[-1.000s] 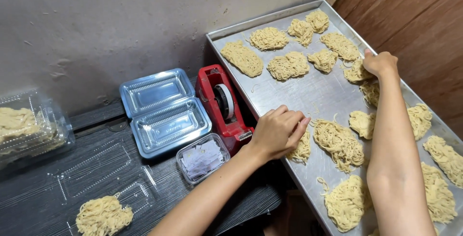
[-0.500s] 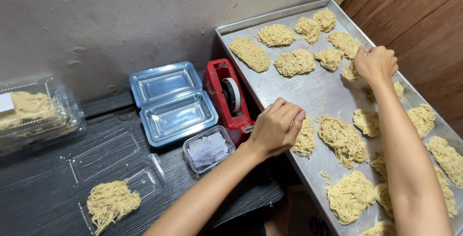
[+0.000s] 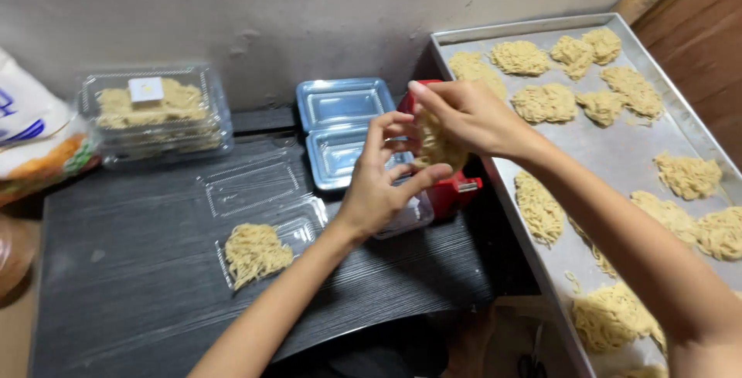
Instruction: The person places portions of dry noodles into clear plastic containers, arranges them, and seals the containers using a red tape dispenser. The person repeats this process for multiple containers.
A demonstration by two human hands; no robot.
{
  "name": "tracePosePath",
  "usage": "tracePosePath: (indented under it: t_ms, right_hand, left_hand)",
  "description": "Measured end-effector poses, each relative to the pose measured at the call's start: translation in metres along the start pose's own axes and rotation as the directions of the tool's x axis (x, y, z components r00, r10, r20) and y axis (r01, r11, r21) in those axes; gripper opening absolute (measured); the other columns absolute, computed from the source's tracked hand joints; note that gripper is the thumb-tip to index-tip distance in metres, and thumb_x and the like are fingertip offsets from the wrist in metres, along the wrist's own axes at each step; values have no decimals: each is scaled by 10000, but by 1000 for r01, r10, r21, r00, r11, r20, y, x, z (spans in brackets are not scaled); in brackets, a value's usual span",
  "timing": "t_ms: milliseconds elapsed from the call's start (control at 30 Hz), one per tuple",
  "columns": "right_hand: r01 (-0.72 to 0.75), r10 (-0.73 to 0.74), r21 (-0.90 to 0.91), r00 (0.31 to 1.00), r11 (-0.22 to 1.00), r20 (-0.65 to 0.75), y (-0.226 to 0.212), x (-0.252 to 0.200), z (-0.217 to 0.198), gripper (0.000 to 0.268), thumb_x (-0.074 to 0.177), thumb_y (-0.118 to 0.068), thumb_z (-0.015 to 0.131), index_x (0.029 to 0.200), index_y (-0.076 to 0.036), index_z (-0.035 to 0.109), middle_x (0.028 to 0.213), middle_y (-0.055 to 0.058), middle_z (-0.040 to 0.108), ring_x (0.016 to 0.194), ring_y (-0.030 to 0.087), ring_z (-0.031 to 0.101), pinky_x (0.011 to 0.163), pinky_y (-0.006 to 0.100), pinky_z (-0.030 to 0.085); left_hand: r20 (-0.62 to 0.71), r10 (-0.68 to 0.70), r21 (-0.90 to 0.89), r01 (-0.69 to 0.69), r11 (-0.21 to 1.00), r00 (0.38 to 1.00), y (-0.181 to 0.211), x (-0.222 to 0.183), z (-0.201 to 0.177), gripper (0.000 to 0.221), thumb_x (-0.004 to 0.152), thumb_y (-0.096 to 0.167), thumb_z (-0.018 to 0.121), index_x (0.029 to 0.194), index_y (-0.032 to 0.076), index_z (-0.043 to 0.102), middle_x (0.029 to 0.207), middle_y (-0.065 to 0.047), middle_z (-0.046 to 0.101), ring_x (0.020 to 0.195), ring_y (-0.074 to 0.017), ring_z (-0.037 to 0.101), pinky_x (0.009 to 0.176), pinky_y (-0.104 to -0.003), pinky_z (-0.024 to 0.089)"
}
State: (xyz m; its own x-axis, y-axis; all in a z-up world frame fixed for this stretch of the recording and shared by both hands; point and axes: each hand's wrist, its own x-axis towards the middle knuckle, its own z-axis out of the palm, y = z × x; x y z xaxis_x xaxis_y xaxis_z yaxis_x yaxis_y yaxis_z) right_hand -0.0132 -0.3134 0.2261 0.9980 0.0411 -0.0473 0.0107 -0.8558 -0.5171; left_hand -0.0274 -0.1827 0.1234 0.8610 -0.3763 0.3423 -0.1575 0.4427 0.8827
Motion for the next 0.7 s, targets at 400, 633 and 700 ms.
tracePosePath:
  t_ms: [400, 633, 700]
  right_hand:
    - [375, -305, 508, 927, 776, -219, -55, 16, 169, 229, 861, -208, 597, 1043, -69, 607, 881, 92, 618, 871, 200, 608, 721, 338, 528]
    - [568, -359, 525, 817, 633, -452, -41, -6, 200, 390, 627, 1, 771, 989, 33, 629, 863, 116, 569, 780, 188, 603, 709, 308, 566]
    - [574, -362, 535, 814, 620, -454, -35, -6, 203, 388, 613, 31, 767, 975, 51, 631, 856, 137, 601, 781, 216, 637, 704, 321, 576]
  left_hand:
    - [-438, -133, 0, 148, 989, 889, -6, -73, -149, 429, 689, 53, 723, 955, 108, 390, 1000, -104, 489, 874, -161, 556, 694, -292, 536]
    - [-408, -79, -42, 68, 997, 910, -35, -94, -167, 385, 710, 53, 714, 841, 76, 352, 884, -98, 479, 836, -183, 562, 590, -272, 561]
    - [-404, -75, -30, 68, 997, 911, -30, -95, -165, 387, 711, 57, 717, 814, 76, 345, 874, -97, 473, 838, -180, 553, 567, -258, 561]
